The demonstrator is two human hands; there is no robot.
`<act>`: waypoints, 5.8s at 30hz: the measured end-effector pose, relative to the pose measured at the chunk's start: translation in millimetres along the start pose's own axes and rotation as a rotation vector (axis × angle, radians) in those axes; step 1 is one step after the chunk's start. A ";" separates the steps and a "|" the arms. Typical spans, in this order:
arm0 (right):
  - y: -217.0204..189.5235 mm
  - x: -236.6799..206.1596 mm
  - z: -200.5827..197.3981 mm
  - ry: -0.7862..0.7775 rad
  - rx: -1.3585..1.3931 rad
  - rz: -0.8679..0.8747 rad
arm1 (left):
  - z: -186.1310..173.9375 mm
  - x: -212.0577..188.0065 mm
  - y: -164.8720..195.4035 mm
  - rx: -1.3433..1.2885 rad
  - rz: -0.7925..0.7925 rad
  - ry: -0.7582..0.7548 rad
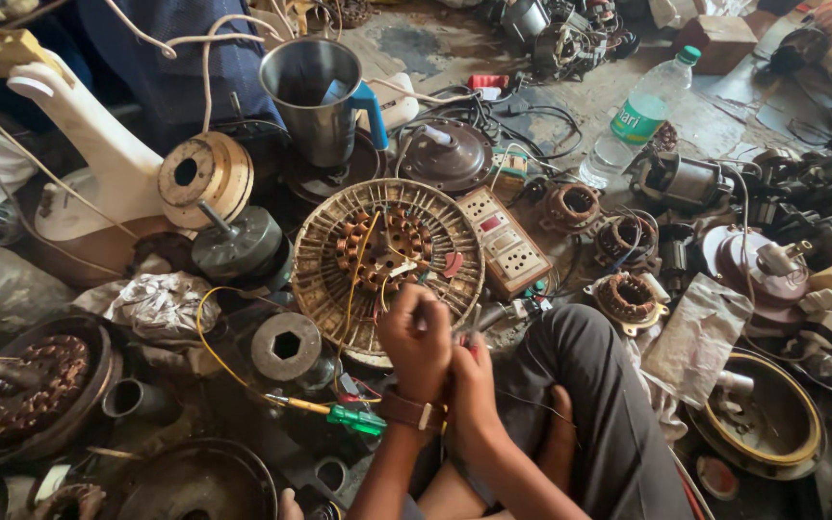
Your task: The person sits on the floor of a cluttered repair workshop and works on a ceiling fan stator, routing and attaching colored winding wires to the coil slots by hand. They use a screwdriver and pliers to adjust and secure the wires, pressing the connections into place on the stator.
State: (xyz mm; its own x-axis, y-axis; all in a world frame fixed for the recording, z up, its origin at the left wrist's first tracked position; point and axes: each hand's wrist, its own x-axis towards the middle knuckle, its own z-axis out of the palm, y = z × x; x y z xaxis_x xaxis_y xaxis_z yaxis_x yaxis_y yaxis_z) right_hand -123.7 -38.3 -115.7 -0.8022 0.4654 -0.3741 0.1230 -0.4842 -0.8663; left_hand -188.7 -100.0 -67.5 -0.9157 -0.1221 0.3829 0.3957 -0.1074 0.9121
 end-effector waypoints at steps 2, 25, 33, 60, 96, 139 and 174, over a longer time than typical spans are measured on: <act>7.2 2.1 4.8 0.011 0.044 -0.038 | -1.1 1.0 -3.2 -0.099 -0.054 0.012; -71.7 24.2 -103.3 -0.217 -1.096 -0.625 | -72.6 -16.4 47.6 0.387 -0.087 -0.110; -92.4 30.2 -30.3 -0.397 -0.866 -0.514 | -72.4 -27.1 34.3 0.704 -0.137 -0.004; -61.6 6.5 -11.6 -0.376 -0.554 -0.518 | -48.9 17.4 33.3 -0.309 -0.718 0.053; -93.4 41.3 -21.5 -0.499 -0.734 -0.491 | -29.0 57.4 33.7 0.787 -0.610 -0.111; -157.9 9.4 -12.8 -0.347 -0.938 -1.116 | -39.6 55.9 40.9 -0.001 -0.166 -0.562; -154.9 38.1 -22.0 -0.527 -0.689 -0.539 | -43.3 58.7 51.1 -0.036 -0.164 -0.648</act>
State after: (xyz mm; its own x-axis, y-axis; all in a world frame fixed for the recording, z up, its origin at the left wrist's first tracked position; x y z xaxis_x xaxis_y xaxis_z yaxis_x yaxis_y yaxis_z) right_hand -160.5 70.7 -3.1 -0.9847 0.0301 0.1716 -0.1547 0.3020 -0.9407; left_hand -219.1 -155.4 -4.7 -0.8166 0.5151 0.2604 0.2396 -0.1078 0.9649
